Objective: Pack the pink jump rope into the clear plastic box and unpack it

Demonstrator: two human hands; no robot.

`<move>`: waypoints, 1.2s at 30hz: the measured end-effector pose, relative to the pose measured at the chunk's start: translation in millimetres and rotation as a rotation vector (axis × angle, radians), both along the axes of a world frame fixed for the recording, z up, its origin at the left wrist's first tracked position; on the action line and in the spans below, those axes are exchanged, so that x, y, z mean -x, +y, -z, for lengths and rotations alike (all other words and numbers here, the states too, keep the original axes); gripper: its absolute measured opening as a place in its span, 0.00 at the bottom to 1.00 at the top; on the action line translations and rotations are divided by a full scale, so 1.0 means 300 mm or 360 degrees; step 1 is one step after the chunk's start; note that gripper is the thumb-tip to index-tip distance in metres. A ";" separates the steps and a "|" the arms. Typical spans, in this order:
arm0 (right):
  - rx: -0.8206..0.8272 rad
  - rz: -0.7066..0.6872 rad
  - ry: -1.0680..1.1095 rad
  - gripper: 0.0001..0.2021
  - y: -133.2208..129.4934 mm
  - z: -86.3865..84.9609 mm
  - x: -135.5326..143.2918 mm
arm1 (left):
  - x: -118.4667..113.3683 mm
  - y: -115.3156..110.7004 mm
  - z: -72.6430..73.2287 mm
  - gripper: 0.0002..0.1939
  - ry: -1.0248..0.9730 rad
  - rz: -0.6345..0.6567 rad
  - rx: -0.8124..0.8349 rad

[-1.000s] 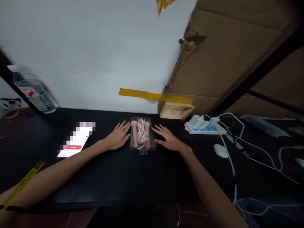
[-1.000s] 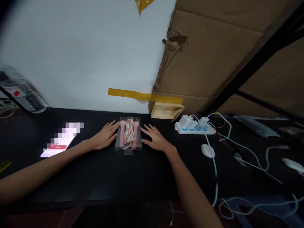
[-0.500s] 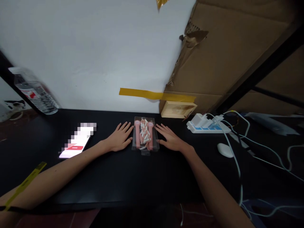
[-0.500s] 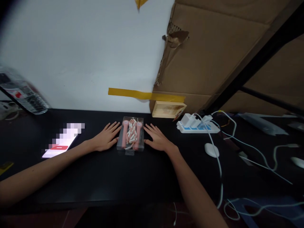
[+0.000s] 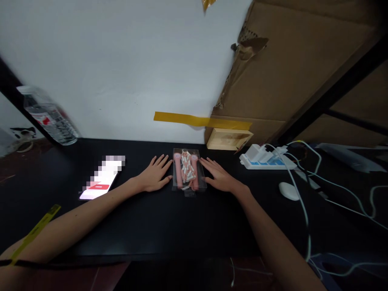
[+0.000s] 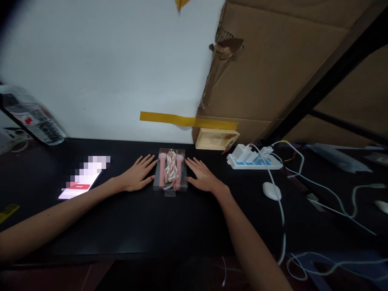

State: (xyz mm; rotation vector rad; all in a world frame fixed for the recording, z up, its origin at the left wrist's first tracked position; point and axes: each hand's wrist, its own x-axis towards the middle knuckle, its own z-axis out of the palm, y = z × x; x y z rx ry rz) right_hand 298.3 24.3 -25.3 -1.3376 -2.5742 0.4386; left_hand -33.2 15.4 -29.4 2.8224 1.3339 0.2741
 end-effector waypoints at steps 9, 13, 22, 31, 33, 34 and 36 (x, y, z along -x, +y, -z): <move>0.0024 0.0035 0.0061 0.40 0.000 0.002 0.008 | 0.004 0.008 -0.003 0.33 0.0100 -0.0018 0.0010; 0.0025 0.0043 0.0098 0.42 0.008 0.010 0.005 | 0.009 0.015 0.007 0.32 0.0056 -0.0011 0.0012; 0.0040 0.0087 0.0102 0.49 -0.011 0.004 0.027 | -0.002 -0.005 -0.035 0.31 -0.0251 -0.0088 0.0241; 0.0034 0.0363 0.0396 0.52 -0.018 -0.011 0.052 | 0.024 0.023 -0.154 0.32 -0.0502 0.0033 0.0680; -0.0025 0.0393 0.0450 0.45 -0.013 -0.012 0.044 | 0.043 0.043 -0.164 0.29 -0.0563 0.0045 0.0685; -0.0052 0.0373 0.0471 0.40 -0.014 -0.015 0.044 | 0.049 0.051 -0.166 0.27 -0.0593 -0.0002 0.0604; -0.0087 0.0268 0.0521 0.31 -0.022 -0.025 0.052 | 0.048 0.055 -0.164 0.23 -0.0617 -0.0160 0.0304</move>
